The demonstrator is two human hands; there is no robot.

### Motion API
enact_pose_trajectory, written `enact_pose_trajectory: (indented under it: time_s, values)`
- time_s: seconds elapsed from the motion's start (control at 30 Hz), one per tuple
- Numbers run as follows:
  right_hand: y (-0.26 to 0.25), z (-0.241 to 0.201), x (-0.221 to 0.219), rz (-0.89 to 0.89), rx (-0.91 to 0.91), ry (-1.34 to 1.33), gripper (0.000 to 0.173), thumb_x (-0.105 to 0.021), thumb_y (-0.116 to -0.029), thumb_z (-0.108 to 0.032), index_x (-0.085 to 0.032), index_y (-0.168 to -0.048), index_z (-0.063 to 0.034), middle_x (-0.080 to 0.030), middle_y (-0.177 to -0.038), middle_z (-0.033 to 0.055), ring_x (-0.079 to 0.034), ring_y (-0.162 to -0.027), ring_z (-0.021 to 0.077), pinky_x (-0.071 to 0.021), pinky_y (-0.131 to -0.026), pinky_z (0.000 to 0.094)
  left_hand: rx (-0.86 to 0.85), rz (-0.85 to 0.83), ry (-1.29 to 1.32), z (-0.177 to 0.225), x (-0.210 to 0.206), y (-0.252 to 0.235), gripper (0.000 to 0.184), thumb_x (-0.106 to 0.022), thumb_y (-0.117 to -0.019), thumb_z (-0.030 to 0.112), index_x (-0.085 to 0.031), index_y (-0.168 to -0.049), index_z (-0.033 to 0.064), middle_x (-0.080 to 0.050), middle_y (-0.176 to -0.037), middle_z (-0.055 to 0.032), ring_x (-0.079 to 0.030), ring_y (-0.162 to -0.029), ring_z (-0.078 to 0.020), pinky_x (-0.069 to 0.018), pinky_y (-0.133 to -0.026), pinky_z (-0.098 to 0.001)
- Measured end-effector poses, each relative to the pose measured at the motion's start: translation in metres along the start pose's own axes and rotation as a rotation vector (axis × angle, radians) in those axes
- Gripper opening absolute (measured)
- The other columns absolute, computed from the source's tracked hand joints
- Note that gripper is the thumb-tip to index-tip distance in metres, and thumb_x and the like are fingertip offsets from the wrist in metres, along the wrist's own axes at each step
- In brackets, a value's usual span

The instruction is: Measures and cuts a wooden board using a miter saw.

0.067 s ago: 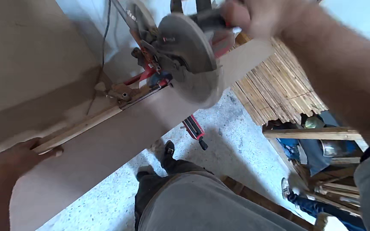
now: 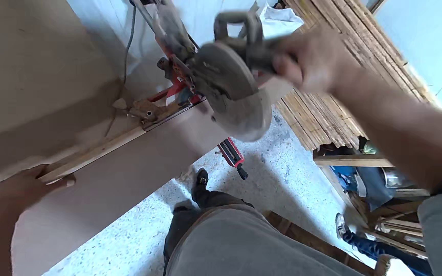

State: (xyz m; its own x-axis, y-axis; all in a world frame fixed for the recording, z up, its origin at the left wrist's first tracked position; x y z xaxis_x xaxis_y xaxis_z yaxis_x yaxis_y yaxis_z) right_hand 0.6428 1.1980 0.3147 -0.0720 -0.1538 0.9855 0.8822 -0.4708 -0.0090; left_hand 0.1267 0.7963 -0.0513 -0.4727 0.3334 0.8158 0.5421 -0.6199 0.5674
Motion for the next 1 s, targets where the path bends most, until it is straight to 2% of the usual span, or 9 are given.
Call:
enact_pose_trajectory:
  time_s: [0.07,0.2,0.33,0.47,0.53,0.63,0.9,0.97,1.0]
  values:
    - [0.071,-0.015,-0.04,0.135,-0.021,-0.03,0.06,-0.028,-0.101,-0.052,-0.069,-0.097,-0.0077,-0.071,-0.091,0.0143,-0.07,-0.085,0.0344,-0.0544,-0.068,0.058,0.003,-0.003,0.007,0.001,0.0,-0.001,0.072,-0.087,-0.0797,0.046,-0.062,-0.135,0.0081,-0.064,-0.125,-0.0289,-0.059,-0.119,-0.0501,-0.0439,-0.098,-0.0739]
    - [0.186,-0.042,-0.116,0.224,-0.097,-0.06,0.061,-0.035,-0.0975,-0.053,-0.069,-0.102,-0.003,-0.073,-0.104,0.0162,-0.071,-0.096,0.0333,-0.057,-0.078,0.0533,-0.006,-0.002,0.017,0.0,0.001,0.0,0.068,-0.088,-0.0803,0.043,-0.063,-0.132,0.0072,-0.066,-0.119,-0.0283,-0.061,-0.114,-0.0499,-0.0451,-0.095,-0.0738]
    - [0.236,-0.053,-0.175,0.249,-0.126,-0.074,0.063,-0.035,-0.095,-0.059,-0.069,-0.099,-0.0052,-0.072,-0.104,0.0149,-0.069,-0.097,0.0317,-0.056,-0.08,0.0503,-0.001,-0.034,0.045,0.015,0.007,0.009,0.071,-0.085,-0.0844,0.039,-0.057,-0.139,0.0028,-0.061,-0.128,-0.0323,-0.057,-0.122,-0.0506,-0.0422,-0.101,-0.0721]
    - [0.236,-0.058,-0.21,0.244,-0.115,-0.083,0.061,-0.037,-0.0939,-0.058,-0.067,-0.098,-0.0051,-0.071,-0.102,0.0152,-0.068,-0.097,0.0324,-0.0544,-0.08,0.0492,0.003,-0.022,0.064,0.021,0.011,0.014,0.072,-0.084,-0.0858,0.036,-0.055,-0.142,0.0015,-0.057,-0.134,-0.0333,-0.053,-0.127,-0.0514,-0.0401,-0.104,-0.0712]
    - [0.236,-0.06,-0.218,0.244,-0.116,-0.094,0.061,-0.038,-0.0932,-0.057,-0.067,-0.098,-0.0045,-0.07,-0.101,0.0157,-0.067,-0.097,0.033,-0.0536,-0.08,0.0497,-0.001,-0.019,0.052,0.021,0.011,0.014,0.069,-0.084,-0.0859,0.035,-0.057,-0.139,0.0015,-0.06,-0.13,-0.0332,-0.055,-0.124,-0.0521,-0.0413,-0.102,-0.0721]
    - [0.225,-0.055,-0.218,0.248,-0.108,-0.077,0.061,-0.038,-0.093,-0.058,-0.068,-0.098,-0.0051,-0.07,-0.101,0.0148,-0.068,-0.096,0.032,-0.0542,-0.081,0.0492,-0.004,-0.018,0.054,0.021,0.01,0.01,0.063,-0.086,-0.0842,0.034,-0.06,-0.132,0.0014,-0.062,-0.124,-0.0315,-0.059,-0.119,-0.0499,-0.044,-0.099,-0.0707]
    - [0.161,-0.042,-0.215,0.346,-0.096,-0.08,0.056,-0.042,-0.0935,-0.057,-0.069,-0.098,-0.0079,-0.073,-0.1,0.0131,-0.07,-0.093,0.0312,-0.0553,-0.077,0.0484,0.017,-0.056,0.052,0.022,0.011,0.006,0.067,-0.085,-0.0846,0.034,-0.058,-0.138,0.0036,-0.062,-0.129,-0.0297,-0.057,-0.124,-0.0483,-0.0421,-0.103,-0.0696]
    - [0.143,-0.039,-0.215,0.34,-0.11,-0.082,0.056,-0.042,-0.0928,-0.057,-0.07,-0.098,-0.0086,-0.073,-0.101,0.0128,-0.07,-0.094,0.0316,-0.0553,-0.078,0.0495,-0.159,0.021,0.055,0.028,0.015,0.02,0.066,-0.085,-0.0841,0.037,-0.06,-0.133,-0.0005,-0.063,-0.122,-0.0333,-0.06,-0.117,-0.0491,-0.0474,-0.098,-0.066]
    - [0.133,-0.037,-0.214,0.338,-0.114,-0.082,0.057,-0.043,-0.0931,-0.058,-0.071,-0.099,-0.0087,-0.073,-0.101,0.0128,-0.07,-0.095,0.0318,-0.0554,-0.079,0.0499,-0.376,0.135,0.042,0.047,0.024,0.042,0.064,-0.084,-0.0856,0.036,-0.062,-0.124,-0.0096,-0.064,-0.11,-0.0387,-0.064,-0.104,-0.051,-0.0539,-0.087,-0.061]
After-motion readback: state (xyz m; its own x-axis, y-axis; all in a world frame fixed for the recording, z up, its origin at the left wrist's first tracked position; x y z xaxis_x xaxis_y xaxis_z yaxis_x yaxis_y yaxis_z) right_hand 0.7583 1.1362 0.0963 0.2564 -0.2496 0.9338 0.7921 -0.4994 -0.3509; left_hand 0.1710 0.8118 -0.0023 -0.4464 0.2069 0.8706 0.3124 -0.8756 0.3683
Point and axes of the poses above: each hand's wrist, its own y-axis away from the middle knuckle, its own x-axis out of the back of the hand, z = x × y, the point moved 5 cm from there along -y, towards the middle knuckle
